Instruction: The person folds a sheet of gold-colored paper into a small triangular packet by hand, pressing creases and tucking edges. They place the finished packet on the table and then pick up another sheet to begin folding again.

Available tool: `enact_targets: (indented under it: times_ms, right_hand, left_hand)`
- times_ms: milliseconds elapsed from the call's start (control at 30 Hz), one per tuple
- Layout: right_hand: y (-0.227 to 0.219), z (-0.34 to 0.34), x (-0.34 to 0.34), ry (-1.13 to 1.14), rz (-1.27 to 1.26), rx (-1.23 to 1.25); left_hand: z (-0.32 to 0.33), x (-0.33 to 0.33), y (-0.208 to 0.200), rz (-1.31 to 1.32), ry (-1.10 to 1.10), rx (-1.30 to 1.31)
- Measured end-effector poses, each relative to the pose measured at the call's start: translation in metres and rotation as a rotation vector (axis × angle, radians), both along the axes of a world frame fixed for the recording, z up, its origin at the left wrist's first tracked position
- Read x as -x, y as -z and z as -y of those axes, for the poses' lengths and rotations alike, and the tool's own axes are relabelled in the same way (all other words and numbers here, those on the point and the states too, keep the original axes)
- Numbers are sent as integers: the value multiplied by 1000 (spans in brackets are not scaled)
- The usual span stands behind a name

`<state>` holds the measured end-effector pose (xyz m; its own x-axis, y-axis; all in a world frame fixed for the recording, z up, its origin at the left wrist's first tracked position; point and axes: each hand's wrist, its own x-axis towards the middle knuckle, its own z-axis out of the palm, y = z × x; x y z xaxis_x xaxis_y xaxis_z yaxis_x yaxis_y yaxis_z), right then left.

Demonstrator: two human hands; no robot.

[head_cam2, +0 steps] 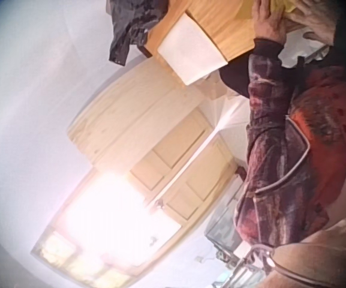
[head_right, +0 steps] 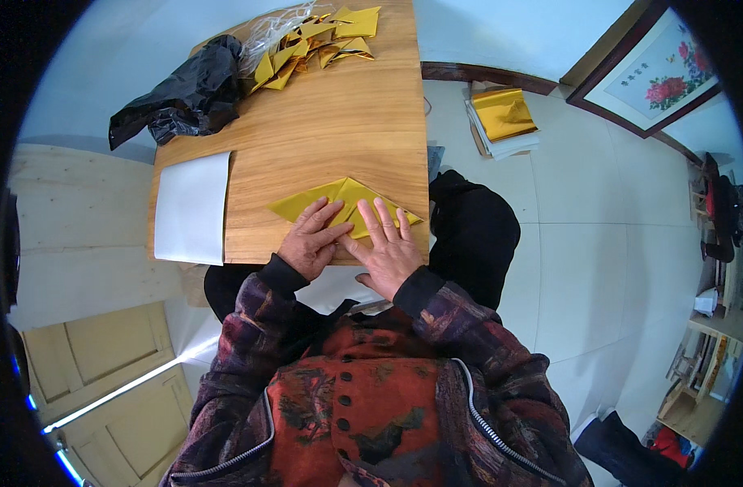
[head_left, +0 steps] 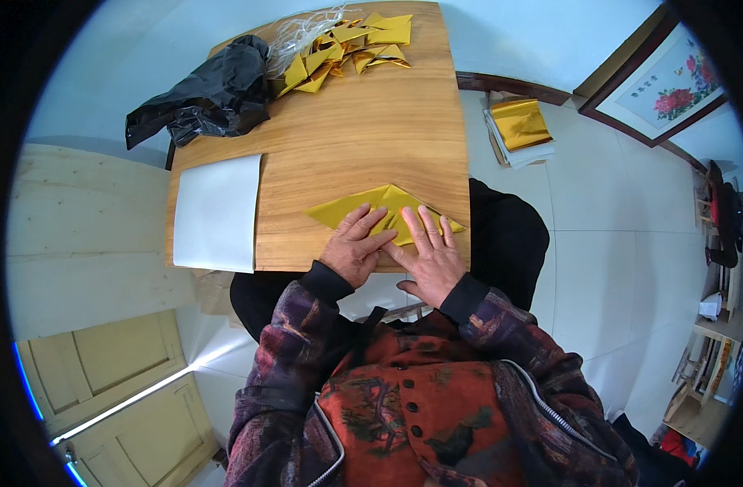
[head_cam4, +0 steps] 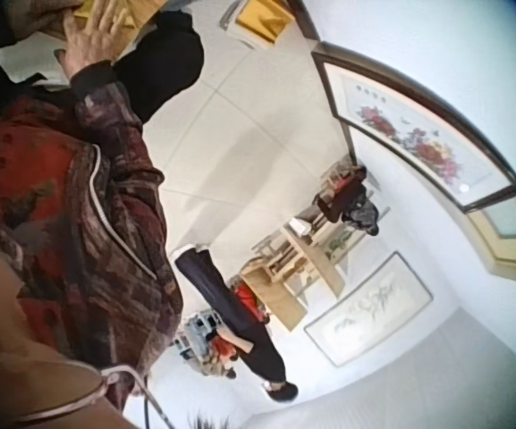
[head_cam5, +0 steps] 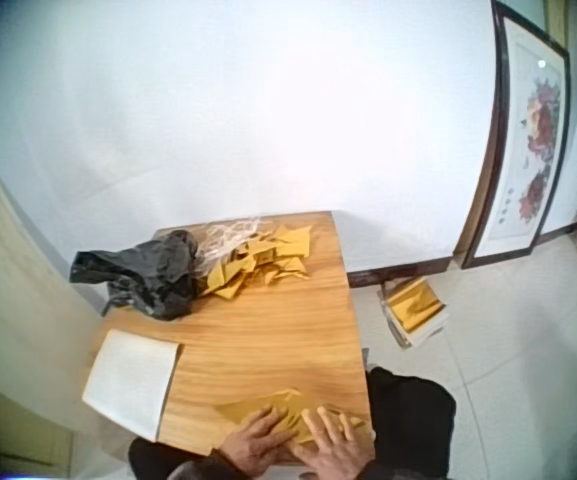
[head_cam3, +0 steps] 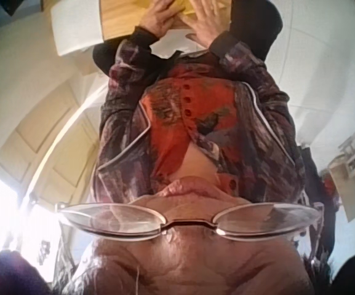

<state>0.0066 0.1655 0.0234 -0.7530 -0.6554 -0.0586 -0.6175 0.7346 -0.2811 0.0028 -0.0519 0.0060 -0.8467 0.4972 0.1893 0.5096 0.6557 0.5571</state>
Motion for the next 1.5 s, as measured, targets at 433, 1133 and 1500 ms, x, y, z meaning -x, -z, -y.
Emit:
enact_targets:
  times_ms: [433,1133,1500]
  right_hand:
    - [-5,-34,-2,19,-16,43]
    - [3,-6,1,65,-90,250]
    - [18,-1,11,68,-39,244]
  left_hand:
    - [10,0,7,-69,75,67]
    - [11,1,12,-93,62,51]
    - [22,8,9,181,88,-277]
